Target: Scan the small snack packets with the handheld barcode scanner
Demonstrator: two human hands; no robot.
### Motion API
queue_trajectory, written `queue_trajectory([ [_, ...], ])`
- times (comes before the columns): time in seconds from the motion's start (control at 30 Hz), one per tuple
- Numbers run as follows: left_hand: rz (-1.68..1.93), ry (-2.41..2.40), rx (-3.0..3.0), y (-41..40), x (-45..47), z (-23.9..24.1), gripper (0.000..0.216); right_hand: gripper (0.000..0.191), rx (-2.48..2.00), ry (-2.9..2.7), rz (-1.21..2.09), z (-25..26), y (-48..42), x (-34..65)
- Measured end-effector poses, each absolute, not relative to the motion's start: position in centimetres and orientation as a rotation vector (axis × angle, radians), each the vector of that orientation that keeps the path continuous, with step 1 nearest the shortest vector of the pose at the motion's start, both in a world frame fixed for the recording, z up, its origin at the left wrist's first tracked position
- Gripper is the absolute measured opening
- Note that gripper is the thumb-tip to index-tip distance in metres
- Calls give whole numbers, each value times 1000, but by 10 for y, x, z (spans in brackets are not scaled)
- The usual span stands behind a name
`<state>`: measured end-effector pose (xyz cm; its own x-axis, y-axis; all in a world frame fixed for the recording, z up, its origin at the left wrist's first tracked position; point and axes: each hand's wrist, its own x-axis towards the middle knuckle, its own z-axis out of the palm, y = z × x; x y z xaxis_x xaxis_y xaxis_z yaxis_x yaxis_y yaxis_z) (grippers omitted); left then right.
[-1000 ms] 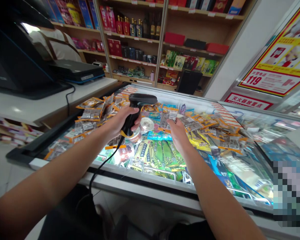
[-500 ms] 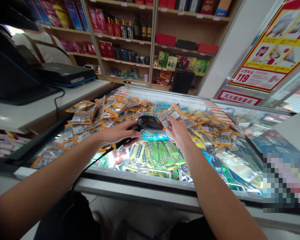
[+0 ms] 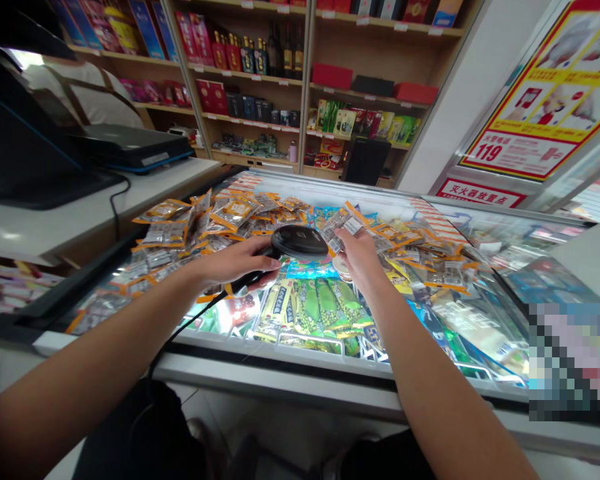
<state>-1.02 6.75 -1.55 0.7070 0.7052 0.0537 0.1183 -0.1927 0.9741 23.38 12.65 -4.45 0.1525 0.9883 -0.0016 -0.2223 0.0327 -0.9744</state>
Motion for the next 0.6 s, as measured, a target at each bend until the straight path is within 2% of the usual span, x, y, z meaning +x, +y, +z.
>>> queue_trajectory([
  [0.07,663,678,1662,68,-13,-14,22,26,-1199,-1112,963,-43,130,240],
  [0.13,772,669,1580,70,-16,-11,22,27,-1338,-1355,563,-43,133,252],
  [0.23,1005,583,1440,72,-22,-5,24,39,-1523,-1626,17,-47,139,277],
  [0.4,1289,567,1187,74,-32,10,29,58,-1800,-1692,-428,-53,138,299],
  [0.47,1340,600,1089,75,-34,12,29,59,-1701,-1723,-502,-50,131,286],
  [0.5,1363,610,1060,76,-35,13,30,53,-1610,-1774,-446,-48,126,273],
  [0.6,1463,616,1056,78,-35,12,29,31,-1346,-2043,71,-45,105,212],
])
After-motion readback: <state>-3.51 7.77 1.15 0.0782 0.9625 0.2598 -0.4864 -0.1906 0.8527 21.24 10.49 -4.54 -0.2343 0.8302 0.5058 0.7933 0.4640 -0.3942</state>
